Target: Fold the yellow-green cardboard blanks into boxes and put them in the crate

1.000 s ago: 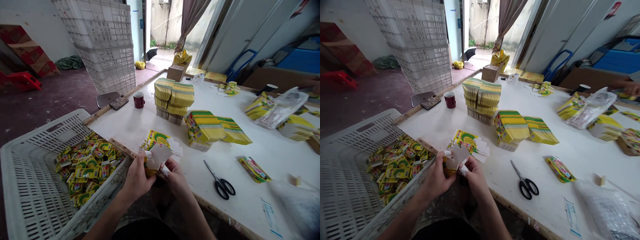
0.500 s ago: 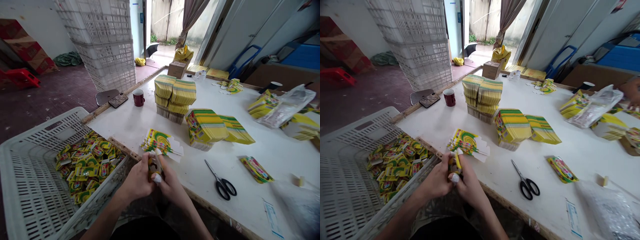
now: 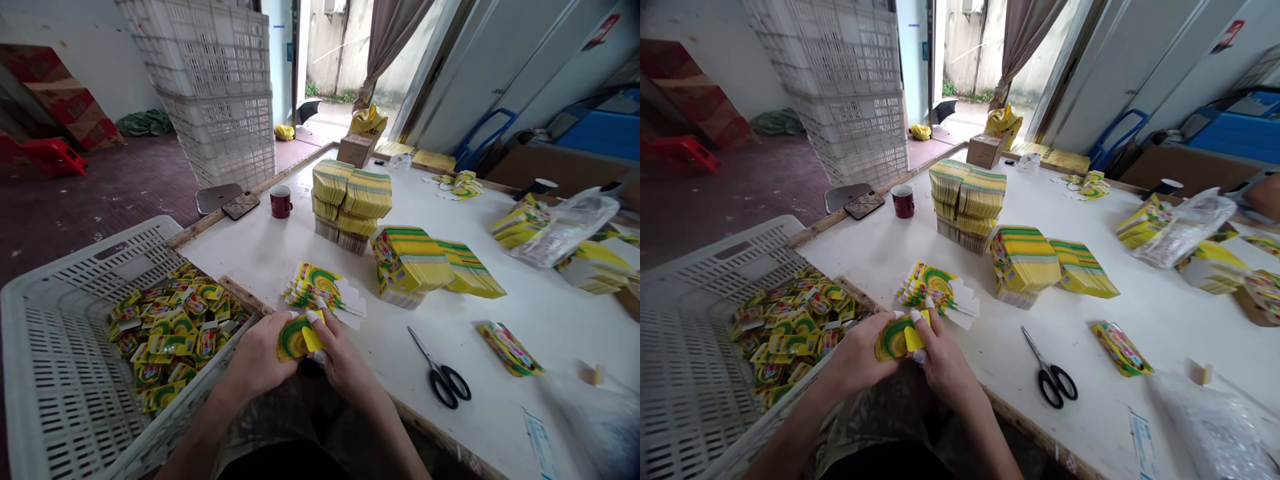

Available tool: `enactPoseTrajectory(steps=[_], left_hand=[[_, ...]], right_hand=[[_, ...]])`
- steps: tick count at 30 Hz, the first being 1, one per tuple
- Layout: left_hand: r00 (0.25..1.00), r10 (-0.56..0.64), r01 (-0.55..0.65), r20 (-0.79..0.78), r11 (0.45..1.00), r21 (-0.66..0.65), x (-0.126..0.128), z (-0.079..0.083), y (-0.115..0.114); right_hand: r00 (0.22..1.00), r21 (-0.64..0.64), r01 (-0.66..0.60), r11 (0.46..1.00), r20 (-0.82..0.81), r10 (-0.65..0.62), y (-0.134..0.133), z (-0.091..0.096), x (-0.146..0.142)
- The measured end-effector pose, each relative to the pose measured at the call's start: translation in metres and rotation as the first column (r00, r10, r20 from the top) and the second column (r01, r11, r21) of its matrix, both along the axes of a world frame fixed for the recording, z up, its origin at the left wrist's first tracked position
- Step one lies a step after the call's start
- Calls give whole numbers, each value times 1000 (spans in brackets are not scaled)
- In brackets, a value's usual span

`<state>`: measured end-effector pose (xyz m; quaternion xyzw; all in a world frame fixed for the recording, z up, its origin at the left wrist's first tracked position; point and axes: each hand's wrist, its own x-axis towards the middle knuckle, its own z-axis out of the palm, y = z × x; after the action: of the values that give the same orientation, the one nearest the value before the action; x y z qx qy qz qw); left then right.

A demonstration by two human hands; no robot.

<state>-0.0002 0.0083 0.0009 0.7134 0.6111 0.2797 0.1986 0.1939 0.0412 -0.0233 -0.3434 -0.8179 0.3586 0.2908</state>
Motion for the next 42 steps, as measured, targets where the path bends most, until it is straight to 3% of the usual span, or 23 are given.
enactPoseTrajectory(steps=[6, 12, 16, 21, 31, 38, 40, 42], left_hand=[[997, -31, 36, 65, 997, -75, -5, 12, -2], [996, -15, 15, 90, 1000, -1, -3, 13, 0], [996, 5, -1, 92, 999, -47, -6, 11, 0], [989, -33, 56, 144, 986, -158, -3, 11, 1], [994, -14, 19, 111, 999, -48, -2, 5, 2], [985, -11, 40, 171, 985, -169, -2, 7, -1], [979, 41, -21, 202, 995, -99, 2, 4, 0], [938, 165, -162, 305, 986, -34, 5, -2, 1]], right_hand=[[984, -18, -174, 985, -37, 174, 9, 20, 12], [999, 43, -30, 999, 21, 30, -2, 7, -1], [998, 23, -57, 998, 14, 57, -2, 2, 0], [987, 8, -148, 989, -65, 148, 11, 15, 13], [998, -44, -31, 999, -51, 28, -1, 11, -5], [990, -10, -144, 990, -14, 144, 8, 18, 9], [997, 29, -70, 997, -37, 71, 6, 15, 8], [996, 60, 47, 997, -81, -42, 3, 10, 5]])
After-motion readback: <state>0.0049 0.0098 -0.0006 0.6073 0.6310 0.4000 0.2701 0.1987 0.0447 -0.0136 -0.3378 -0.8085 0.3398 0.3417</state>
